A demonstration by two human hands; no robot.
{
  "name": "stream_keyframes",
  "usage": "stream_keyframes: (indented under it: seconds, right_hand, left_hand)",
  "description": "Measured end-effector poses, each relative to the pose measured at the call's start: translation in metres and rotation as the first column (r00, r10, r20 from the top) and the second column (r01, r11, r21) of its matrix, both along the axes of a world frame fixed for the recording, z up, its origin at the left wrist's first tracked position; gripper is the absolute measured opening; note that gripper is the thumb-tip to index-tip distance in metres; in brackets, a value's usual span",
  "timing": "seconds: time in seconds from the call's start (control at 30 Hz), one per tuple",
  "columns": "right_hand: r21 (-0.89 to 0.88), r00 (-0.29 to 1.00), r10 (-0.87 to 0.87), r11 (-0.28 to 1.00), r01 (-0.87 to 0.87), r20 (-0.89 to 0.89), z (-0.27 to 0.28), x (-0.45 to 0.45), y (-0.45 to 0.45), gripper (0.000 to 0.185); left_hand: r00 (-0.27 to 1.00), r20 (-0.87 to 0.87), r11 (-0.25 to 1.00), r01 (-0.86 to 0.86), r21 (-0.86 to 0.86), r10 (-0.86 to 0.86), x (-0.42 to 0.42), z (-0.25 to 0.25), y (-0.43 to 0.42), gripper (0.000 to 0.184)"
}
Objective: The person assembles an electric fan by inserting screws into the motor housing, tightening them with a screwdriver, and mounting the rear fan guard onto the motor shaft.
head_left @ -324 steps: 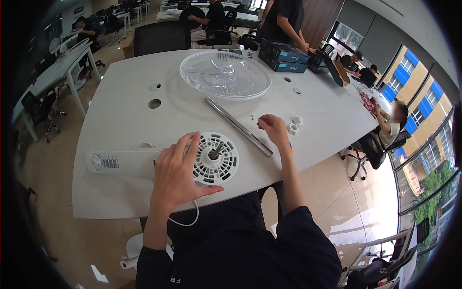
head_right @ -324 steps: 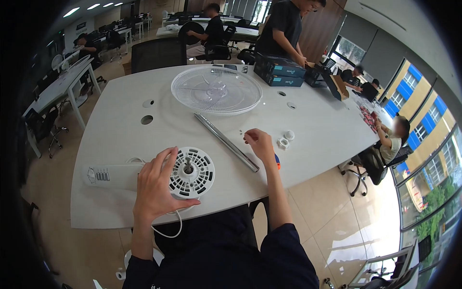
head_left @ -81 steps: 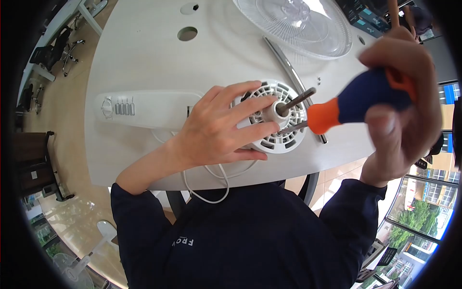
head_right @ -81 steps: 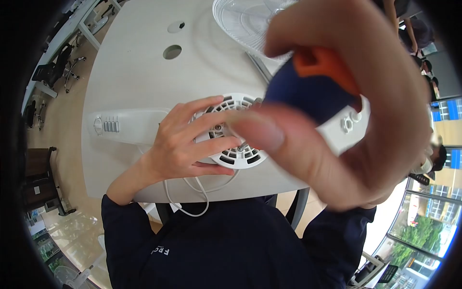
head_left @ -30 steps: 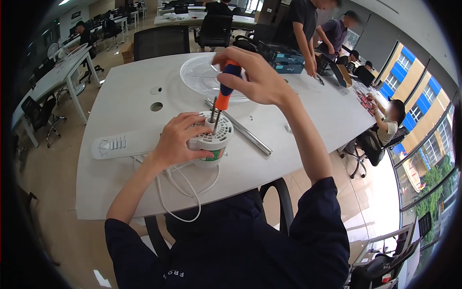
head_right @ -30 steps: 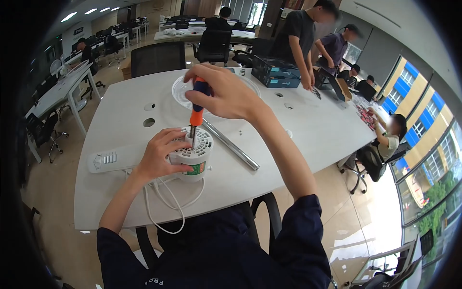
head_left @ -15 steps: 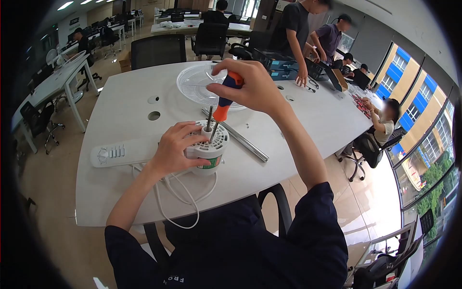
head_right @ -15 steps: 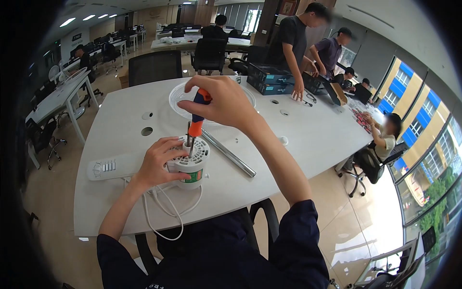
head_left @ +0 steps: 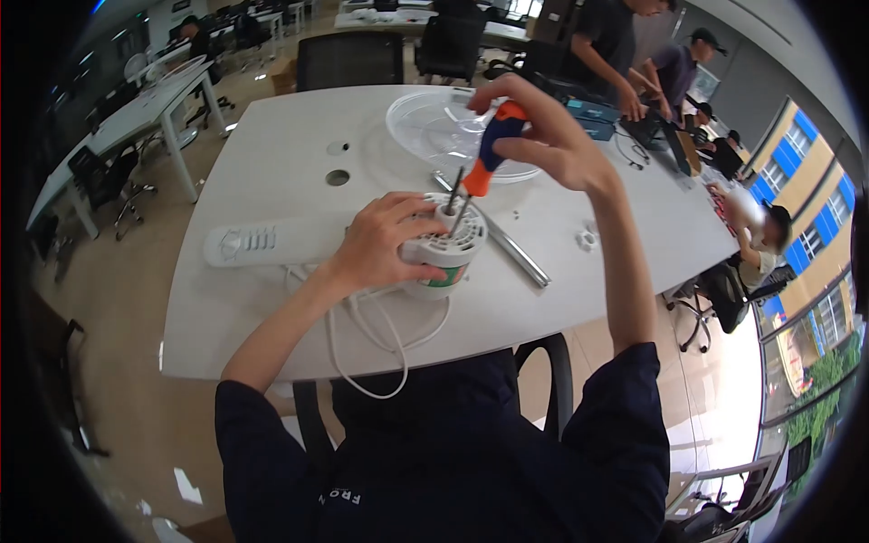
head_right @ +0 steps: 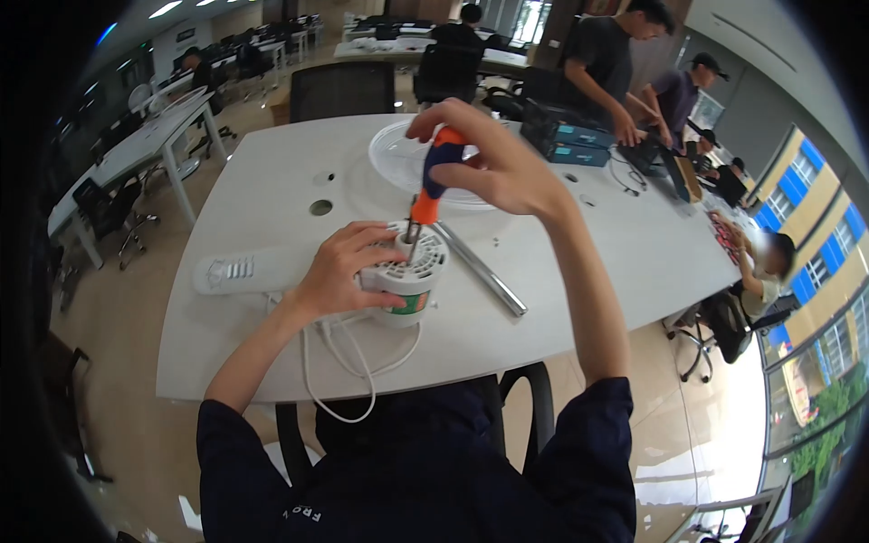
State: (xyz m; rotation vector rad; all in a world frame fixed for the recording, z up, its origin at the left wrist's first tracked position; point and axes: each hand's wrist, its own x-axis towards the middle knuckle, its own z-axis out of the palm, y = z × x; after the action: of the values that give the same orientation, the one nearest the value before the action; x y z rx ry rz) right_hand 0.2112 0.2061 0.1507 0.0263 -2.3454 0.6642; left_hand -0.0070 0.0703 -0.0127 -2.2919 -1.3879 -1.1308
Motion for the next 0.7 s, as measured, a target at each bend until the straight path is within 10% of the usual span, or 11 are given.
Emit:
stream_keyframes:
  seconds: [0.2,0.4,0.57,0.7]
  right_hand:
    - [0.410,0.801,-0.587,0.763,0.499,0.117,0.007,-0.002,-0.009,0.041]
    - [-0.012,1.000,-0.007,1.000,0.007,0.022,-0.006,0.002,0.005,0.050]
    - [0.391,0.883,-0.464,0.827,0.404,0.069,0.002,0.002,-0.006,0.049]
    - [0.136,0.996,-0.035,0.990,0.046,-0.085,-0.005,0.001,-0.009,0.046]
  left_hand:
    - [0.998,0.024,0.998,0.051,0.025,-0.052,0.001,0.000,0.002,0.055]
    - [1.000,0.005,0.999,0.029,0.023,-0.029,0.002,0.001,0.000,0.055]
    - [1.000,-0.002,0.999,0.028,0.024,-0.028,0.003,0.003,-0.003,0.055]
    - [1.000,0.008,0.999,0.030,0.017,-0.030,0.003,0.001,-0.001,0.054]
